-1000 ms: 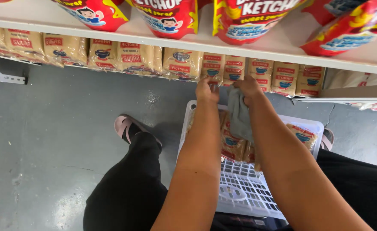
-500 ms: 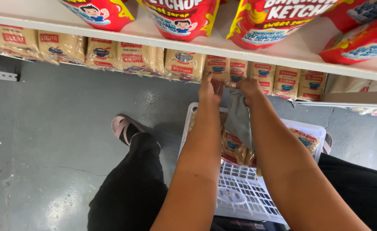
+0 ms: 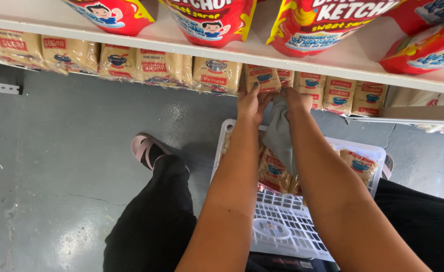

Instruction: The recorder is cleaning bags of sugar and bottles of ketchup with a cloth and organizing them on a grocery shelf.

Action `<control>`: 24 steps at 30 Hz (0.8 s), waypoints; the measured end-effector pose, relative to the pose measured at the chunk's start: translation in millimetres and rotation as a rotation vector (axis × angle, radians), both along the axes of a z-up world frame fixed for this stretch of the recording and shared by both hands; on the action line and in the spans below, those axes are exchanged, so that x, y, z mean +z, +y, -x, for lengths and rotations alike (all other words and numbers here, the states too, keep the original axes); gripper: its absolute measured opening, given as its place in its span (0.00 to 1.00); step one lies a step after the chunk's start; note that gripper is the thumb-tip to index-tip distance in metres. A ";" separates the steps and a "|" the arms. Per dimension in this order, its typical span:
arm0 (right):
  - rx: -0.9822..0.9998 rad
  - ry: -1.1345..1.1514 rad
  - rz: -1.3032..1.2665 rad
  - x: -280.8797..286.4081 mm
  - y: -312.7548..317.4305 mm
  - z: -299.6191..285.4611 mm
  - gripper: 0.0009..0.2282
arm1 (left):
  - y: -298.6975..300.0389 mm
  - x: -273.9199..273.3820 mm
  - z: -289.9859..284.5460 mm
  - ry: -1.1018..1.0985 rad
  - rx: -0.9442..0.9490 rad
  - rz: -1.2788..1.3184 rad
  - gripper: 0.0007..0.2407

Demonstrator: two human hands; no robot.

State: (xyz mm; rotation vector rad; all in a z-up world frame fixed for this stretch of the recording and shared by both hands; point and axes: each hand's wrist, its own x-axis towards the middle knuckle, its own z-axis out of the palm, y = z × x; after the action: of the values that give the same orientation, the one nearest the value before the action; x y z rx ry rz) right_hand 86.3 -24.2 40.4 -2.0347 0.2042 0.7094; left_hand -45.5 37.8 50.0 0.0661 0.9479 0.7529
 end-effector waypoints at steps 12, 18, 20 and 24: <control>0.491 0.181 0.120 18.5 22.0 -19.5 0.13 | -21.1 39.4 19.6 -0.117 -0.078 -0.146 0.17; 0.172 0.425 -0.503 113.7 -40.3 -2.6 0.05 | -51.0 86.0 95.9 -0.355 -0.158 -0.184 0.18; 0.278 0.314 -0.492 130.5 -70.8 -7.2 0.04 | -62.4 82.0 122.3 -0.387 -0.179 -0.179 0.18; 0.440 0.314 -0.483 175.2 -142.8 24.4 0.05 | -89.9 98.7 166.0 -0.378 -0.244 -0.255 0.18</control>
State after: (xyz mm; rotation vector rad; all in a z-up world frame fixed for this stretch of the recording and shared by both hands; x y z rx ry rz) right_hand 61.8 -167.0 215.7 -1.5057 -0.2289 1.2228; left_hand -211.4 -52.1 148.8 0.2497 0.4710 0.6276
